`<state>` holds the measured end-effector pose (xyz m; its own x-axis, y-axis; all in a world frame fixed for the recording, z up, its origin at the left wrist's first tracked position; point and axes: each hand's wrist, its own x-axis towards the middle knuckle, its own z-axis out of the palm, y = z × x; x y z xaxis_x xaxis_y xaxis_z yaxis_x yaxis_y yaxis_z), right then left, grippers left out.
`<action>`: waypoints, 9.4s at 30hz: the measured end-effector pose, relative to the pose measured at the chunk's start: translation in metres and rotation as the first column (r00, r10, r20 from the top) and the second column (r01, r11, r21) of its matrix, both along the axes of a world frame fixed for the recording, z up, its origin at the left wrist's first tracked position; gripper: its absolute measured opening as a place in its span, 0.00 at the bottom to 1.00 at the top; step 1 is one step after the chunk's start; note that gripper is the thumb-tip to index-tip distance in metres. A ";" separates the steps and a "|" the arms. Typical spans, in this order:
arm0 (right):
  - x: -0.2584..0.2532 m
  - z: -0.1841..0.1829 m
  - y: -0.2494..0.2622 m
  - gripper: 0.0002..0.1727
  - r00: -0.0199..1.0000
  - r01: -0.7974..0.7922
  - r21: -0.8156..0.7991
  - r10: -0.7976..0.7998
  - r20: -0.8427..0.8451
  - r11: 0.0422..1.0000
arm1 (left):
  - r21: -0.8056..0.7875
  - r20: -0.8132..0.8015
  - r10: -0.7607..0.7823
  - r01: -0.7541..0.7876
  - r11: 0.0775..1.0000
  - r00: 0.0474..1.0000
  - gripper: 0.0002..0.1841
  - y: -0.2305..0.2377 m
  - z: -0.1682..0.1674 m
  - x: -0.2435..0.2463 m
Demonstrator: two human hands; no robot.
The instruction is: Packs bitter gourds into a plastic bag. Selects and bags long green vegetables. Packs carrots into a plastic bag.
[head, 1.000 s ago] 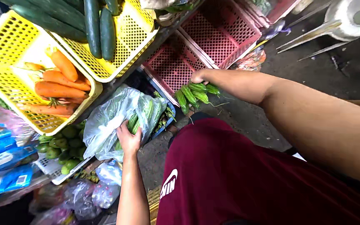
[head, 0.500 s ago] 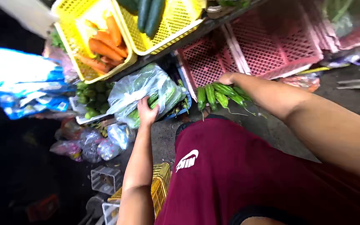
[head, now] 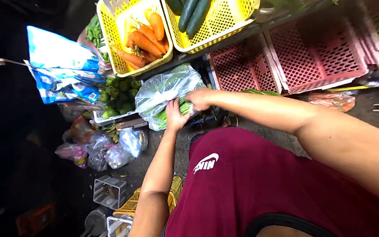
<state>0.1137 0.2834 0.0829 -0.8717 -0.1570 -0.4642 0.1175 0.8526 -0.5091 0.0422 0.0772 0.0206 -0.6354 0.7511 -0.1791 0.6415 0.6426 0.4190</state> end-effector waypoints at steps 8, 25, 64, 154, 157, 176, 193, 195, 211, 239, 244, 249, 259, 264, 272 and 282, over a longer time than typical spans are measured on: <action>0.001 0.000 0.009 0.22 0.994 0.098 0.244 -0.108 0.026 0.965 | 0.075 0.139 -0.144 0.135 0.988 0.980 0.38 -0.017 -0.003 -0.033; 0.067 -0.036 -0.041 0.07 0.766 0.610 -0.035 -0.600 -0.229 0.792 | 0.119 -0.005 -0.113 0.113 0.986 0.994 0.15 -0.027 0.008 -0.161; 0.100 -0.020 0.105 0.18 0.754 0.657 0.051 -0.654 -0.062 0.752 | 0.348 -0.093 -0.198 0.219 0.912 0.976 0.17 0.077 0.146 -0.026; 0.235 -0.058 0.145 0.27 0.366 0.798 0.362 -0.864 0.346 0.483 | -0.451 0.572 -0.033 0.347 0.822 0.820 0.31 0.082 -0.039 -0.035; 0.237 -0.058 0.136 0.27 0.399 0.817 0.306 -0.861 0.314 0.490 | -0.517 0.549 -0.060 0.395 0.759 0.834 0.36 0.086 -0.043 -0.033; 0.198 -0.026 0.104 0.31 0.682 0.521 0.402 -0.650 0.335 0.753 | -0.417 0.384 -0.176 0.340 0.843 0.906 0.27 0.097 0.046 -0.045; 0.288 -0.075 0.199 0.31 0.700 0.666 0.007 -0.628 0.340 0.746 | -0.467 -0.067 -0.109 0.065 0.882 0.992 0.35 0.048 0.312 0.069; 0.287 -0.075 0.187 0.29 0.700 0.673 0.012 -0.642 0.313 0.739 | -0.327 0.069 -0.005 0.027 0.945 0.998 0.29 0.047 0.309 0.080; 0.297 0.011 0.255 0.31 0.463 0.857 -0.285 -0.884 0.062 0.429 | -0.141 0.846 0.116 0.010 0.990 0.520 0.18 0.262 0.184 0.140; 0.226 -0.103 0.231 0.31 0.639 0.578 0.343 -0.672 0.374 0.741 | -0.202 0.152 0.364 -0.332 0.921 0.919 0.16 0.081 0.077 0.065; 0.225 -0.111 0.226 0.34 0.604 0.606 0.349 -0.699 0.384 0.715 | -0.286 -0.047 0.220 -0.224 0.932 0.974 0.21 0.084 0.045 0.013; 0.244 -0.106 0.229 0.37 0.489 0.716 0.372 -0.805 0.336 0.591 | -0.526 -0.045 0.120 -0.126 0.841 0.992 0.27 0.063 0.013 -0.023; 0.221 -0.048 0.195 0.27 0.374 0.889 0.215 -0.912 0.171 0.405 | -0.632 0.080 0.016 0.039 0.774 0.997 0.32 0.047 0.009 -0.046; 0.180 -0.026 0.147 0.25 0.553 0.826 0.031 -0.820 0.146 0.563 | -0.488 0.307 0.103 0.064 0.870 0.946 0.38 0.035 0.020 -0.070; 0.115 -0.028 0.091 0.23 0.860 0.509 -0.206 -0.491 0.137 0.836 | -0.442 0.431 0.060 0.153 0.884 0.900 0.33 0.049 0.008 -0.034; 0.178 -0.020 0.136 0.20 0.835 0.549 -0.358 -0.515 0.196 0.755 | -0.361 0.077 0.190 -0.151 0.920 0.979 0.31 0.040 -0.040 0.065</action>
<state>0.2913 0.4198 0.0626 -0.8310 0.1414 -0.5381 0.5478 0.3766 -0.7471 0.1068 0.1177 -0.0194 -0.7100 0.5091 -0.4865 0.4727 0.8567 0.2067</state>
